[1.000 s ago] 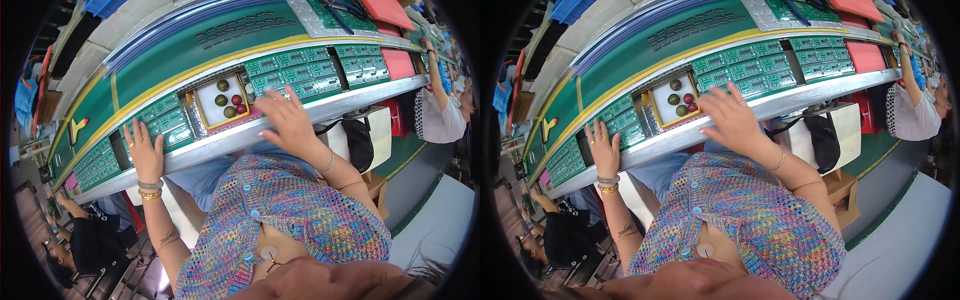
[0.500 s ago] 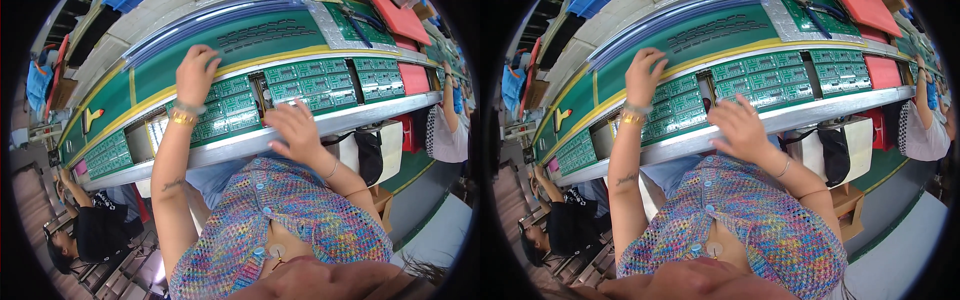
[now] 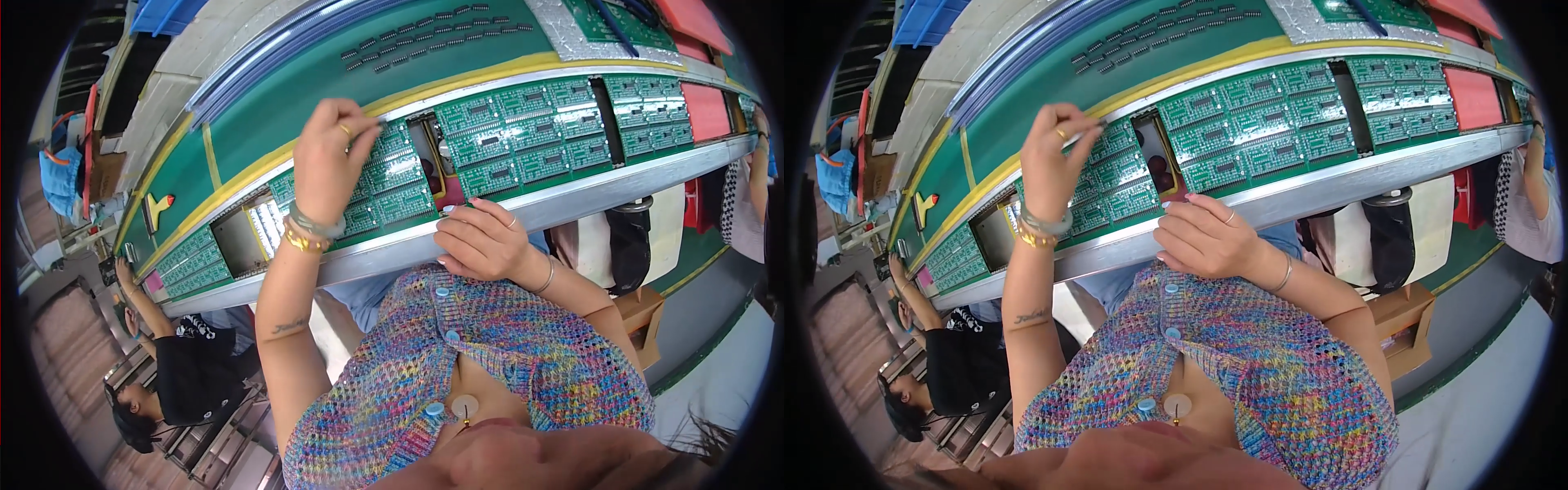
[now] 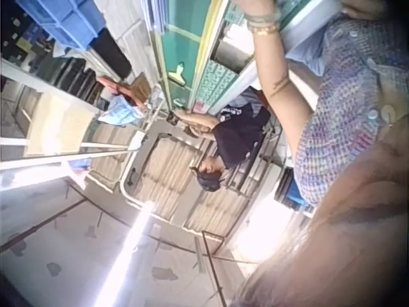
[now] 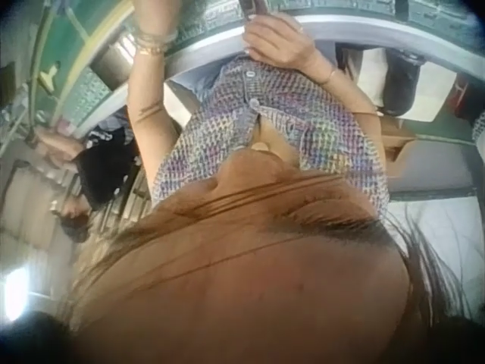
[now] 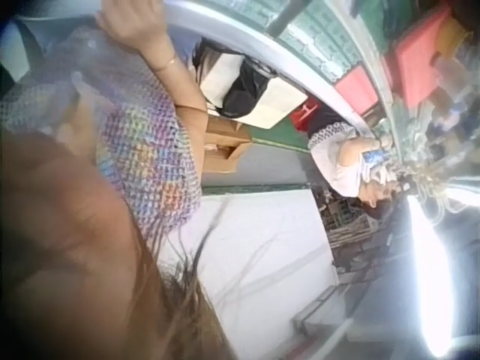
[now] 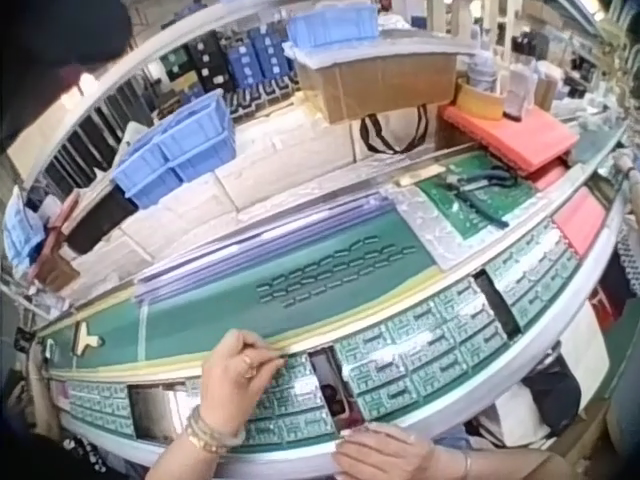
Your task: The person repeatedly picks integrated circuit chips from the tray and inserts them into circuit boards by hand, then pushes the circuit boards along the assembly line conveyor.
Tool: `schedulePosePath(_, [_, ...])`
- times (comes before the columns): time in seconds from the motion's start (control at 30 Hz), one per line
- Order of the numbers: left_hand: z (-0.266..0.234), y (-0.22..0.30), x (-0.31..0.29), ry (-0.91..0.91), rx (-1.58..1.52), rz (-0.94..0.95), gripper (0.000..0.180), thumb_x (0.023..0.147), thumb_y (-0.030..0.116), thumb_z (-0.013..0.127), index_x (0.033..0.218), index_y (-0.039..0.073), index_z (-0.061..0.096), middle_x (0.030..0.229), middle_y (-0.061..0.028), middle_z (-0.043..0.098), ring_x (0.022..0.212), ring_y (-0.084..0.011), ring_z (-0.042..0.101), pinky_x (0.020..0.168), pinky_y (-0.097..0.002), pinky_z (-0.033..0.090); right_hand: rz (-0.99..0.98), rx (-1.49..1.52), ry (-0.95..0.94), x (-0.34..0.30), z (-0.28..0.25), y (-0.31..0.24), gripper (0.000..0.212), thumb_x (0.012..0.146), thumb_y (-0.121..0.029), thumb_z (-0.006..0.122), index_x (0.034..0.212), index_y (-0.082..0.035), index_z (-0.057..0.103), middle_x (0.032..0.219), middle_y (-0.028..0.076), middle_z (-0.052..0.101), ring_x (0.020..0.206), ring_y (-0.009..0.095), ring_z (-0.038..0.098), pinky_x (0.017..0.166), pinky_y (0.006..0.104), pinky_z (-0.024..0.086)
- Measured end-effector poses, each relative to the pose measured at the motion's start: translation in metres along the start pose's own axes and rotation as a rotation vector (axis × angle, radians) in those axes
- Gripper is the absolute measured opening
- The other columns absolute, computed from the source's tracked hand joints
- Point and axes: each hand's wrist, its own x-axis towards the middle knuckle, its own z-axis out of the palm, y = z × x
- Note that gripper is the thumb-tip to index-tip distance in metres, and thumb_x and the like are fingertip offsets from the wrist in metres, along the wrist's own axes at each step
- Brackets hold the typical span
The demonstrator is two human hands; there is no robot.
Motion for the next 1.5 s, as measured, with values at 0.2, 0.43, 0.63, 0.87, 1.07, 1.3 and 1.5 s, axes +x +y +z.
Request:
schedulePosePath(0.2, [0.011,0.008,-0.018,-0.007,0.106,0.002,0.011,0.073,0.007,0.075,0.081,0.003,0.070,0.088,-0.0058,0.058,0.077,-0.0231,0.060,0.065,-0.0347,0.049,-0.010,0.008,-0.017,0.001,0.000,-0.003,0.021,0.082,-0.029,0.066,0.094,-0.012,0.066,0.099,0.002,0.066,0.100,0.019,0.063,0.099,0.0379,0.043])
schedulePosePath(0.43, [0.013,0.007,-0.017,-0.036,0.161,0.041,0.014,0.073,0.003,0.077,0.085,0.002,0.071,0.088,-0.0061,0.058,0.075,-0.0210,0.060,0.064,-0.0315,0.050,0.003,0.007,0.006,0.000,0.001,-0.004,0.019,0.083,-0.028,0.064,0.093,-0.012,0.066,0.098,0.002,0.066,0.099,0.018,0.063,0.098,0.0376,0.044])
schedulePosePath(0.63, [0.011,0.009,-0.017,-0.048,0.164,0.064,0.013,0.073,0.002,0.075,0.084,0.001,0.069,0.087,-0.0067,0.057,0.073,-0.0225,0.059,0.063,-0.0327,0.049,0.000,0.001,0.012,0.000,0.000,-0.005,0.018,0.083,-0.028,0.064,0.093,-0.013,0.067,0.099,0.001,0.067,0.099,0.018,0.063,0.098,0.0375,0.044])
schedulePosePath(0.87, [0.016,0.018,-0.016,-0.039,0.239,0.040,0.009,0.075,0.006,0.072,0.081,0.002,0.066,0.090,-0.0074,0.056,0.079,-0.0252,0.059,0.066,-0.0374,0.049,0.000,0.009,0.018,0.000,0.000,-0.004,0.018,0.083,-0.027,0.064,0.094,-0.012,0.066,0.098,0.002,0.066,0.099,0.018,0.063,0.099,0.0372,0.043])
schedulePosePath(1.07, [0.015,0.022,-0.025,-0.066,0.278,-0.032,0.013,0.077,0.005,0.070,0.089,0.000,0.067,0.095,-0.0086,0.056,0.084,-0.0257,0.059,0.066,-0.0371,0.049,-0.001,0.031,0.028,0.001,-0.001,-0.004,0.018,0.084,-0.027,0.064,0.093,-0.012,0.066,0.097,0.002,0.066,0.098,0.018,0.063,0.098,0.0369,0.044])
schedulePosePath(1.3, [0.005,0.018,-0.015,-0.172,0.417,0.231,0.025,0.076,-0.003,0.065,0.099,0.004,0.071,0.094,-0.0075,0.059,0.082,-0.0251,0.060,0.069,-0.0362,0.052,-0.005,0.026,0.036,-0.001,-0.001,-0.002,0.017,0.085,-0.026,0.063,0.093,-0.011,0.066,0.097,0.002,0.066,0.098,0.018,0.063,0.099,0.0372,0.044])
schedulePosePath(1.5, [0.003,-0.039,0.039,0.136,0.252,0.006,0.013,0.078,0.010,0.071,0.091,0.006,0.071,0.093,-0.0076,0.060,0.079,-0.0257,0.062,0.068,-0.0353,0.051,-0.018,0.017,0.036,0.000,0.000,-0.003,0.017,0.084,-0.025,0.062,0.092,-0.011,0.066,0.097,0.002,0.066,0.098,0.019,0.064,0.098,0.0370,0.044])
